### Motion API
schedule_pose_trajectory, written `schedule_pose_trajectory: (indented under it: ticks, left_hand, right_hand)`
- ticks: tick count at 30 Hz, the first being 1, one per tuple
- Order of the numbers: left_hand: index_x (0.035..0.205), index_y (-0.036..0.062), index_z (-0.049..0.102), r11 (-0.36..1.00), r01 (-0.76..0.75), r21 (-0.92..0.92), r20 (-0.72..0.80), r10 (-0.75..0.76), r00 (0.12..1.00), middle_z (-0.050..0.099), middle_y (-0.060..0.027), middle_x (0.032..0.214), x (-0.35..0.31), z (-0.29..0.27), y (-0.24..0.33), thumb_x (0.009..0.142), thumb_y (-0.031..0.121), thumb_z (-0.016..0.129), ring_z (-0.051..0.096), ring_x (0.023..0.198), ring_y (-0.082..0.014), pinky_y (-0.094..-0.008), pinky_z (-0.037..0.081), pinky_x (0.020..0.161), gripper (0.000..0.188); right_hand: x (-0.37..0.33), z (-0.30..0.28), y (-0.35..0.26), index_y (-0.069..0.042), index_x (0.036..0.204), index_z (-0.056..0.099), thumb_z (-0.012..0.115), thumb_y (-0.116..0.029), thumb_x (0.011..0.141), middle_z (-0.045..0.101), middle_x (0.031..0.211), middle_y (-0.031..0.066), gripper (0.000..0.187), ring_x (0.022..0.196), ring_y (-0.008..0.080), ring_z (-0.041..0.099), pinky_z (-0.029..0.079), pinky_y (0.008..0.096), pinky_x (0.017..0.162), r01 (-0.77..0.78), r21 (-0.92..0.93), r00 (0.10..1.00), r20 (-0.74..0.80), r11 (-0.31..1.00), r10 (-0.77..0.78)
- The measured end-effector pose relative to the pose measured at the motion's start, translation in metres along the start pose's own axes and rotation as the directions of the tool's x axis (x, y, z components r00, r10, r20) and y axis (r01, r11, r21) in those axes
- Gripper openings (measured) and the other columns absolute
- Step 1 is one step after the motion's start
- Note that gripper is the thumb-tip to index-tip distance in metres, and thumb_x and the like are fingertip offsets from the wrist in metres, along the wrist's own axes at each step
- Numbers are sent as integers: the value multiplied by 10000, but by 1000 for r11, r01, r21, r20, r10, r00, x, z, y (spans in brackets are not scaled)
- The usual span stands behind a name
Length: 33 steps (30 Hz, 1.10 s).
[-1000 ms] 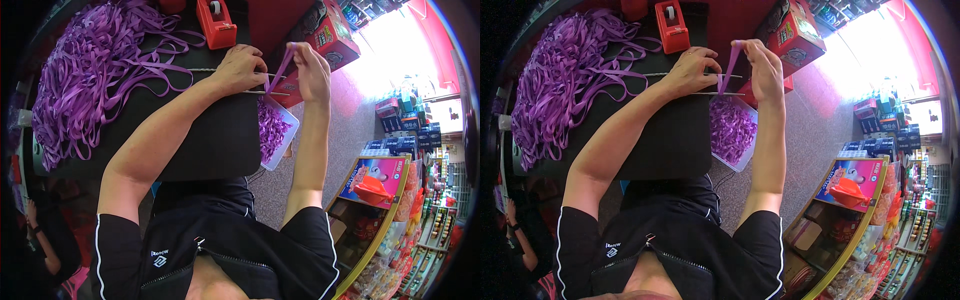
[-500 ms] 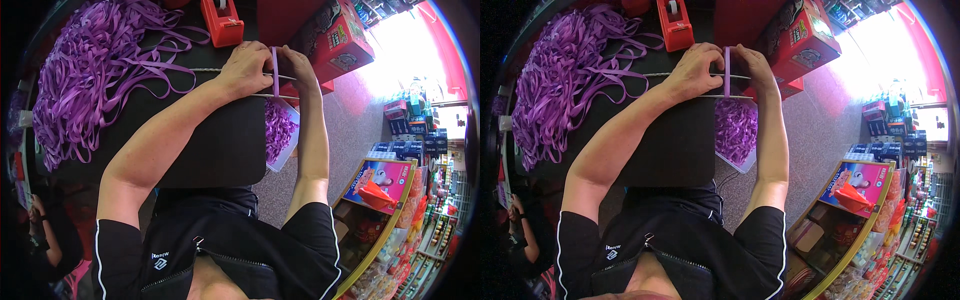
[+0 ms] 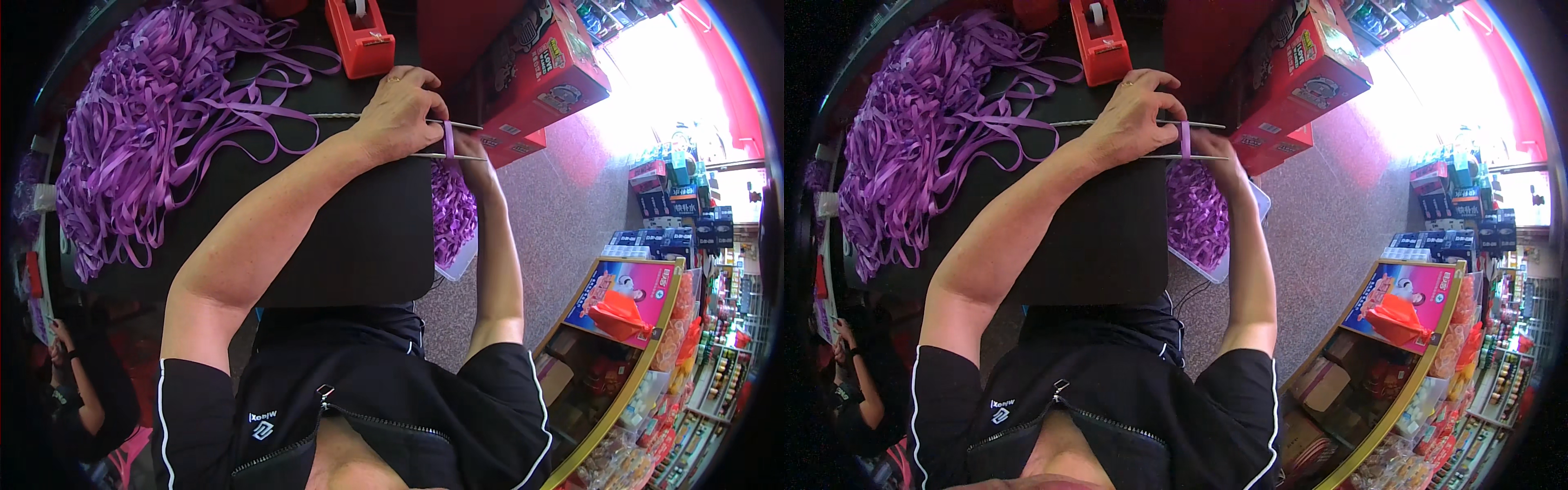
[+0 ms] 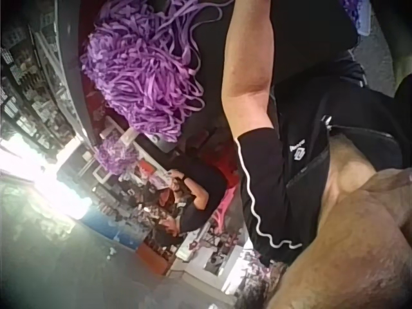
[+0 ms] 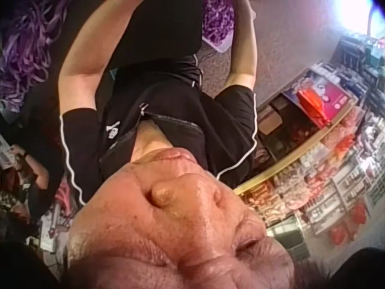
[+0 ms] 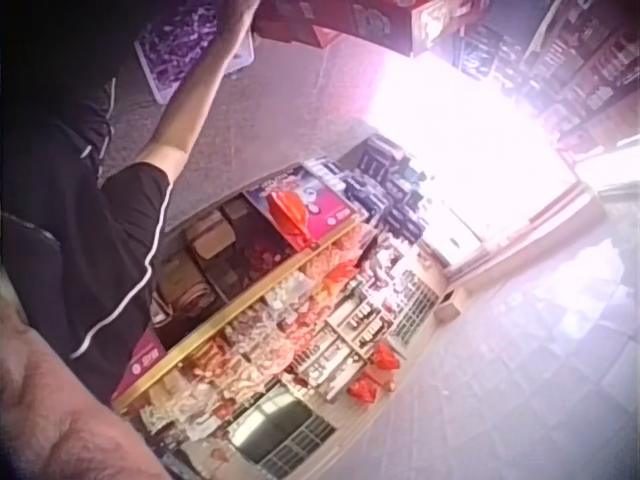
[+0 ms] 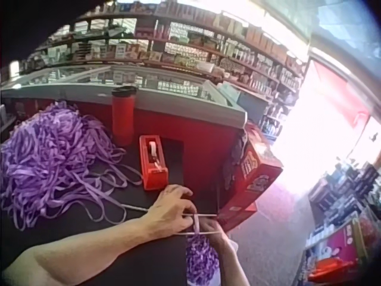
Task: Cutting purple ribbons into uniform lengths using a metal rod jig and scissors.
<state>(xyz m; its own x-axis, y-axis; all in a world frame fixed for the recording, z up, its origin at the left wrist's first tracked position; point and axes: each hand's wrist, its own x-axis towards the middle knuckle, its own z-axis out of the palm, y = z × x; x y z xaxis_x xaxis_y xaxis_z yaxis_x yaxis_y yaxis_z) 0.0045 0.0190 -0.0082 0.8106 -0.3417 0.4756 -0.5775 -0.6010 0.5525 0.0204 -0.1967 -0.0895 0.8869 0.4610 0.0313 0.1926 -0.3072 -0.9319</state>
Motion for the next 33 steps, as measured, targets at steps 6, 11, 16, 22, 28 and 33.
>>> schedule_pose_trajectory:
  ticks: [6,11,16,22,28,33]
  left_hand:
    - [898,95,717,998,-11,64,70,7,997,536,-118,1230,-4,-1,-4,709,178,626,401,1232,-306,-414,305,1052,225]
    - [947,95,713,998,-16,69,64,11,998,539,-128,1231,-2,0,-2,715,177,618,408,1230,-304,-417,307,1052,263]
    - [1015,69,678,999,-3,54,16,2,1000,546,-139,1220,0,-3,-2,734,140,600,452,1185,-307,-403,343,1022,301]
    - [1042,-1,615,956,261,-131,85,-251,964,586,-154,1083,-8,-32,35,812,91,549,581,981,-258,-349,469,859,257]
    - [1230,40,443,167,662,-731,581,-357,731,547,-110,1140,-49,-36,68,917,227,545,544,1055,-207,-366,462,903,379]
    - [1381,144,284,-345,567,-748,662,-314,681,361,-160,1377,-41,-25,85,891,492,532,292,1308,-266,-421,176,1112,651]
  right_hand:
    - [-73,42,-48,-16,1223,545,527,-197,953,596,1071,30,326,960,99,538,416,258,886,-156,176,967,-171,972,186]
    - [-91,39,-71,50,1255,487,532,-208,955,565,963,21,399,878,92,514,420,245,817,-151,526,976,-57,837,212]
    - [-82,27,-110,60,1188,522,540,-224,950,527,717,1,371,647,77,477,369,198,580,-227,530,962,-8,817,272]
    - [-73,1,-117,-28,1086,571,527,-331,957,472,574,-20,332,506,69,402,306,221,490,-461,661,878,242,592,413]
    - [-67,-9,-124,-55,1076,579,475,-419,965,493,519,-14,394,436,75,388,300,218,462,-573,701,811,413,424,413]
    - [-63,-4,-130,-53,1080,582,458,-431,969,499,519,-14,414,428,81,395,315,213,457,-569,705,814,408,424,413]
